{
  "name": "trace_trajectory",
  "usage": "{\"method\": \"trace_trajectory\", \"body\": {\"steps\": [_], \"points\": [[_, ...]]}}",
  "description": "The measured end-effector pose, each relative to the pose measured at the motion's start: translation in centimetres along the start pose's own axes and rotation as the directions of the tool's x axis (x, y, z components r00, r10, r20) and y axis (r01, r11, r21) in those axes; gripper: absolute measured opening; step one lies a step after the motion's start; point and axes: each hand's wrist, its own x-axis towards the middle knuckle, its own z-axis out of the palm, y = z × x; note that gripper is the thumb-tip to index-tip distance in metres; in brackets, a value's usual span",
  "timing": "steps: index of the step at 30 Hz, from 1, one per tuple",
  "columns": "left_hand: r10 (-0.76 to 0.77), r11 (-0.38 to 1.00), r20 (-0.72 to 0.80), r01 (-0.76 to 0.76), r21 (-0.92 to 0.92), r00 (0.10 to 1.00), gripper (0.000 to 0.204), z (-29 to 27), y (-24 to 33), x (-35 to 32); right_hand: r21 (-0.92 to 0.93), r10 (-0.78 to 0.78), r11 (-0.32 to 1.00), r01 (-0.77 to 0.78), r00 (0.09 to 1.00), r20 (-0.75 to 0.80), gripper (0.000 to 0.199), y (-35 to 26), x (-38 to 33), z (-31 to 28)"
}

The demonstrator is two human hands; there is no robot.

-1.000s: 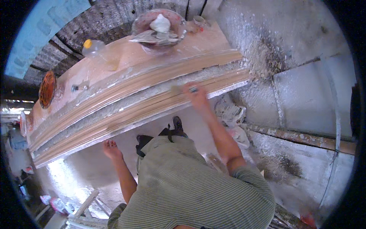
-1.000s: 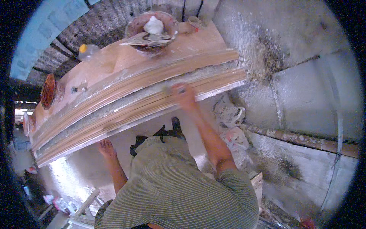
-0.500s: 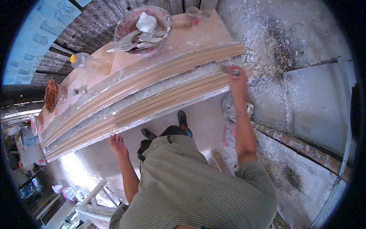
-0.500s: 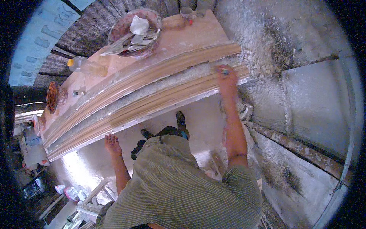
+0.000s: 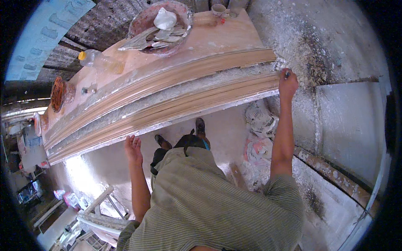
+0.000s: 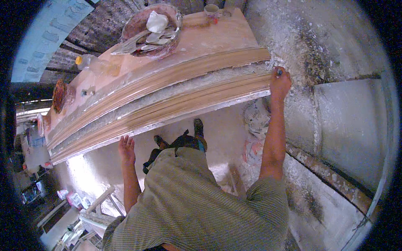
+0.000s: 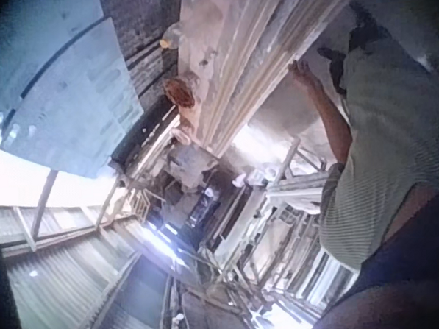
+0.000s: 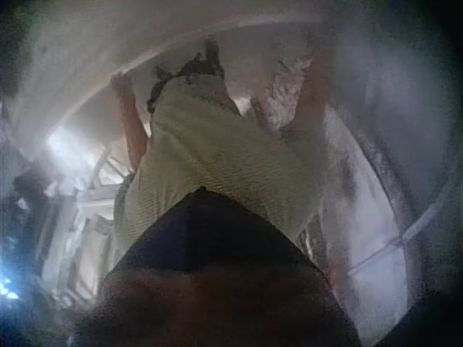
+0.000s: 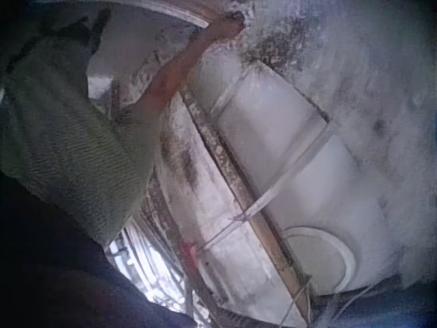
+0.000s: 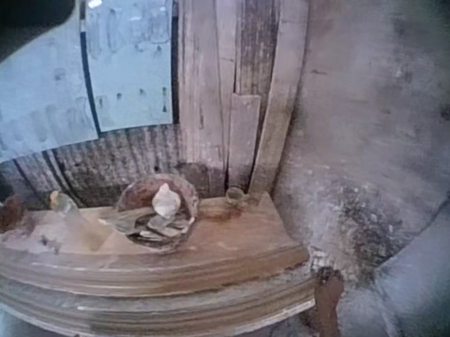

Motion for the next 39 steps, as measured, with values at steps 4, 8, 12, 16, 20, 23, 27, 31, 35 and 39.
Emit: {"method": "trace_trajectory", "body": {"steps": [4,8,12,16,20,23,27,31,35,39], "points": [[-0.007,0.999,-0.016,0.008,0.052,1.0,0.047,1.6,-0.3,-0.9,0.84,-0.354,0.543,-0.015,0.903,0.245,0.025,-10.2,-9.9,4.7],[-0.006,0.998,0.043,0.004,0.064,0.999,0.048,1.8,-1.2,-0.3,0.876,-0.754,0.479,0.054,0.537,0.379,0.027,-20.2,-20.7,2.8],[0.032,0.995,0.038,-0.036,0.097,0.999,0.044,2.6,-0.6,-1.0,0.675,-0.423,0.713,-0.192,0.65,0.631,0.015,-14.4,-17.4,1.2],[0.01,0.997,0.03,-0.012,0.073,1.0,0.046,1.2,-1.4,-0.5,0.284,-0.135,0.959,0.0,0.881,0.454,0.014,4.3,-7.7,0.0],[-0.011,0.998,0.045,0.008,0.061,0.999,0.048,0.2,-2.8,0.3,-0.095,-0.153,0.982,0.162,0.983,0.102,0.015,10.6,-0.9,-2.8],[-0.025,0.996,0.033,0.022,0.081,0.999,0.05,-0.2,-3.2,-0.6,0.372,-0.002,0.926,-0.067,0.984,0.181,0.014,2.7,-1.5,-4.1],[-0.028,0.988,0.141,0.007,0.152,0.99,0.054,2.5,-2.5,0.0,0.246,0.008,0.966,-0.077,0.963,0.268,0.02,6.4,-1.1,2.0],[-0.007,0.995,0.083,-0.002,0.102,0.997,0.044,5.1,-1.3,-1.6,-0.018,-0.129,0.992,0.129,0.992,-0.014,0.027,11.2,2.9,2.0],[0.03,0.999,0.079,-0.031,0.012,0.996,0.034,0.7,-2.9,-2.6,0.482,-0.109,0.872,-0.08,0.929,0.352,0.032,3.7,-1.0,-0.7],[0.021,1.0,0.027,-0.02,-0.023,0.999,0.021,0.9,-1.9,-3.1,-0.334,-0.237,0.915,0.224,0.972,0.003,0.03,15.1,-2.7,2.7]]}}
